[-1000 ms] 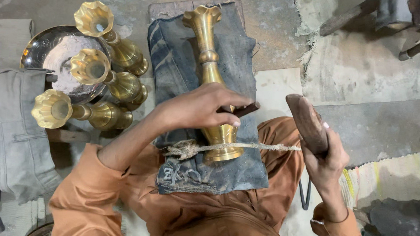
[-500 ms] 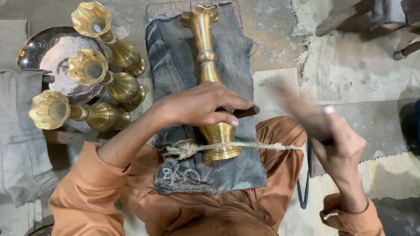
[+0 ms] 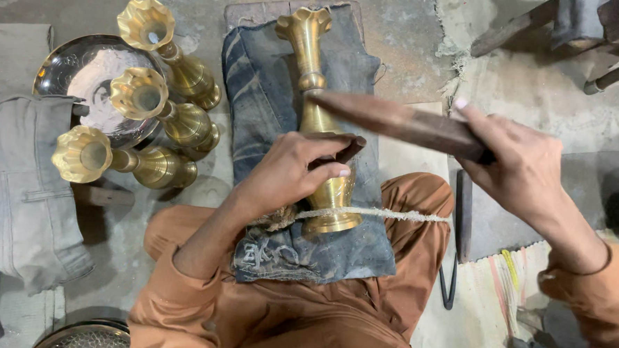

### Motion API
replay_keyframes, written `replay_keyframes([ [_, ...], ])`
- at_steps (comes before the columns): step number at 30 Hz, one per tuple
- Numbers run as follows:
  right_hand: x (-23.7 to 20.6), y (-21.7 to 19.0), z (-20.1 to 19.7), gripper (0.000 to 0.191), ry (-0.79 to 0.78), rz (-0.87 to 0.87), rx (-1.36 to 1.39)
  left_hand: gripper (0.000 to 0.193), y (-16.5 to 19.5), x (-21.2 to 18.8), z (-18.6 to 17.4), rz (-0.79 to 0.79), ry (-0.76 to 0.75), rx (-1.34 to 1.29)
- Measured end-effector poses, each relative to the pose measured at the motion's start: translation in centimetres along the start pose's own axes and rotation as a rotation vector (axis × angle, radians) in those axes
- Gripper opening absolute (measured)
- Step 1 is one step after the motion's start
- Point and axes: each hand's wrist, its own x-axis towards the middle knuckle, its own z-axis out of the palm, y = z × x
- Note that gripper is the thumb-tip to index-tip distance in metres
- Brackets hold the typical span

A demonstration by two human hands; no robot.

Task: The person uses a chisel and hammer to engrave a decorative pattern into a brass candlestick. They repeatedly strike the chisel to create fine lines and shapes on the surface of the metal object.

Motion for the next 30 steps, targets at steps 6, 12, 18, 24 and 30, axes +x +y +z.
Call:
replay_keyframes([
  [6,3.6,-0.5,-2.5,0.074,-0.125,-0.077,-0.046,0.032,0.8,-1.6,1.4,-0.144,0.214,-0.063],
  [12,6.8,-1.8,-4.6,0.071,-0.102,-0.165,0.017,0.029,1.3,-2.9,3.1,-0.195,0.426,-0.131],
  [18,9.4,-3.6,-6.2,0.072,-0.141,-0.279,-0.162,0.029,1.1,-3.6,5.2,-0.227,0.602,-0.246],
  [24,11.0,-5.6,-7.3,0.072,-0.231,-0.368,-0.301,0.027,1.4,-4.0,7.2,-0.234,0.793,-0.268],
  [30,11.6,-7.1,-8.1,0.076,-0.291,-0.447,-0.457,0.014,1.8,-4.5,8.6,-0.273,0.892,-0.226],
])
